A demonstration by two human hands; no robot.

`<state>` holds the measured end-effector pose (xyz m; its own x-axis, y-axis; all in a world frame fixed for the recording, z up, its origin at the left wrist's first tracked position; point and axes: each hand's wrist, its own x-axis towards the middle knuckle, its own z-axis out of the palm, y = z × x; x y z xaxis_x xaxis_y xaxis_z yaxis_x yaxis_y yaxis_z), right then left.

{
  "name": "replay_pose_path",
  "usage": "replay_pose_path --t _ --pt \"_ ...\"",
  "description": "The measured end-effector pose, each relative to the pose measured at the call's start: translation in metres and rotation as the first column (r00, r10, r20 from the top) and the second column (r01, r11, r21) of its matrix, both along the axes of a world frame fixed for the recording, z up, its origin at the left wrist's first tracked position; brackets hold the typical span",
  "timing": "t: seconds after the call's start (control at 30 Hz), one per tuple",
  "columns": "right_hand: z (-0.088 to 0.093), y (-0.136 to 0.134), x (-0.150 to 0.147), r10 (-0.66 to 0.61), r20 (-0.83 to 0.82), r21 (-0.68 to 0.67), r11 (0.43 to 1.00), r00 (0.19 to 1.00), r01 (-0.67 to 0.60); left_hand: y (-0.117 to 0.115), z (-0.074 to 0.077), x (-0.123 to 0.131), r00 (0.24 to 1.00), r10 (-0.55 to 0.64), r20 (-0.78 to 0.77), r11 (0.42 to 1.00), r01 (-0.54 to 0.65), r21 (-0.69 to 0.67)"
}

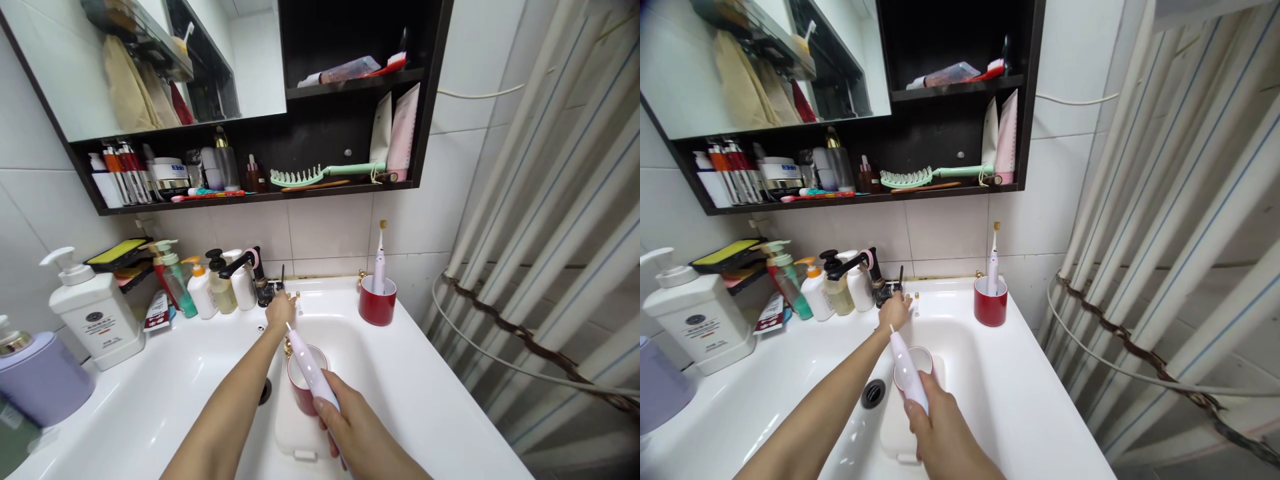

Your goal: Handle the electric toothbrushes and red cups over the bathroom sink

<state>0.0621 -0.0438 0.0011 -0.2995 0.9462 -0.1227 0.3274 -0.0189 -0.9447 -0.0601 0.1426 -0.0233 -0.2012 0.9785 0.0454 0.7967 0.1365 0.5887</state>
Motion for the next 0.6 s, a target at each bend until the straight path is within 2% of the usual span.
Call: replay_pose_path --t 0.1,0.23,0.43,0.6 --pt "-0.002 0.002 0.0 -0.011 -0.008 0.008 1.0 1.0 0.011 -0.003 -0.001 -0.01 0.987 0.069 -0.148 0.997 -0.066 0.026" --pt "-0.01 0.006 0.001 -0.011 -0.03 0.015 1.0 0.999 0.012 -0.004 -0.008 -0.013 0.989 0.064 -0.133 0.998 -0.066 -0.011" --pt "-0.018 0.009 0.001 -0.006 -0.068 -0.002 1.0 0.998 0.006 -0.015 -0.008 -0.01 0.998 0.056 -0.006 0.998 -0.056 0.023" --pt "-0.017 0.009 0.003 -0.026 -0.064 0.038 0.999 0.998 0.028 -0.024 0.0 -0.011 0.972 0.078 0.221 0.997 -0.08 0.0"
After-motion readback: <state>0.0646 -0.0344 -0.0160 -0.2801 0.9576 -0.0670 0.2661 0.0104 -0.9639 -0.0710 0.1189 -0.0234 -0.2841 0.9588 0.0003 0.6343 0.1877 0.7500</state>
